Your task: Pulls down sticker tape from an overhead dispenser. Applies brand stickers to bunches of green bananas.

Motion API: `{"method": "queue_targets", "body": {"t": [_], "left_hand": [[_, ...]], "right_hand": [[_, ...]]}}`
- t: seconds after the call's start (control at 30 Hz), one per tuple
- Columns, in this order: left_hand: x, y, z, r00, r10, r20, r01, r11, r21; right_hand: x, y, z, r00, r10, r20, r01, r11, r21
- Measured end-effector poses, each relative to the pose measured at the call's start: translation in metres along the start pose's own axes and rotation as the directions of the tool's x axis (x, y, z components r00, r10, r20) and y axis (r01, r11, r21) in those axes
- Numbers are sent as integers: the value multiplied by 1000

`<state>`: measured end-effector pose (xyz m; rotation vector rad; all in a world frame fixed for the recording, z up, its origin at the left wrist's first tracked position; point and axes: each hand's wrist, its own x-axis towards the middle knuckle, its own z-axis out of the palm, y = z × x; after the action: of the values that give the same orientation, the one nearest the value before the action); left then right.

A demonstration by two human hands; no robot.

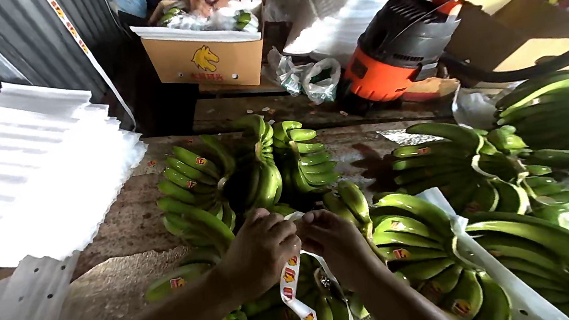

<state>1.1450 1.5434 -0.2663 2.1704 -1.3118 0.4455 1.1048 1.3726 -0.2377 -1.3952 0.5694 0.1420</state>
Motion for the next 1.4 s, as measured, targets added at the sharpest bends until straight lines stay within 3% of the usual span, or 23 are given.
{"method": "queue_targets", "body": {"t": [0.07,0.13,0.2,0.27,0.3,0.33,0.4,0.5,0.57,0.6,0.63,0.7,0.73,0.8,0.87,0.93,1.07,1.2,1.27,1.33,1.37,1.4], "left_hand": [[3,-8,-18,961,-267,70,275,939,-205],[7,-47,-38,775,-603,190,630,712,-310],[2,-106,-46,529,-804,271,840,452,-299],[-13,-157,-41,248,-902,354,965,197,-175],[-23,-175,-35,143,-910,389,989,119,-86],[-32,-187,-28,66,-907,417,996,82,20],[-43,-196,-18,8,-901,433,967,117,225],[-44,-198,-7,24,-917,397,880,208,428],[-35,-192,-9,5,-935,354,811,211,545],[-31,-187,-15,38,-944,327,803,224,553],[-25,-180,-23,119,-945,306,819,267,508],[-9,-159,-42,409,-865,290,854,474,212],[0,-140,-48,551,-784,285,809,585,47],[16,-81,-53,768,-562,308,633,739,-229],[19,-16,-43,902,-295,315,406,826,-391],[15,28,-27,960,-134,247,205,934,-292],[1,51,-9,999,-46,7,46,999,5],[-13,49,-3,996,57,-68,-55,998,31],[-15,47,-6,997,43,-61,-43,999,-9],[-13,38,-24,982,-185,-46,176,973,-147],[-10,27,-40,918,-396,-5,385,897,-218],[-9,6,-55,803,-595,27,581,772,-260]], "right_hand": [[3,3,-3,998,-67,-15,67,997,-42],[8,5,-10,992,-124,-39,120,988,-94],[10,2,-14,990,-130,-58,122,985,-125],[10,-1,-17,987,-145,-67,133,979,-154],[10,-2,-18,985,-158,-64,146,975,-166],[10,-2,-19,983,-172,-56,160,970,-183],[9,-3,-19,984,-178,-20,167,954,-250],[4,-6,-18,990,-119,72,138,905,-403],[0,-9,-18,990,-105,96,139,854,-501],[-2,-11,-19,989,-116,97,150,831,-536],[-4,-12,-21,987,-131,92,160,823,-545],[-9,-12,-23,989,-132,68,148,863,-482],[-12,-12,-23,993,-109,47,119,895,-430],[-17,-10,-22,997,-79,23,82,941,-327],[-26,-11,-18,997,-73,11,73,964,-257],[-35,-10,-15,997,-78,6,78,977,-197],[-48,-2,-17,996,-88,10,88,989,-120],[-52,4,-21,1000,3,-5,-3,1000,18],[-52,7,-20,1000,14,-20,-13,999,31],[-50,11,-22,999,-37,-26,37,999,-16],[-49,13,-25,997,-70,-24,68,996,-62],[-48,17,-29,995,-93,-26,90,991,-100]]}}
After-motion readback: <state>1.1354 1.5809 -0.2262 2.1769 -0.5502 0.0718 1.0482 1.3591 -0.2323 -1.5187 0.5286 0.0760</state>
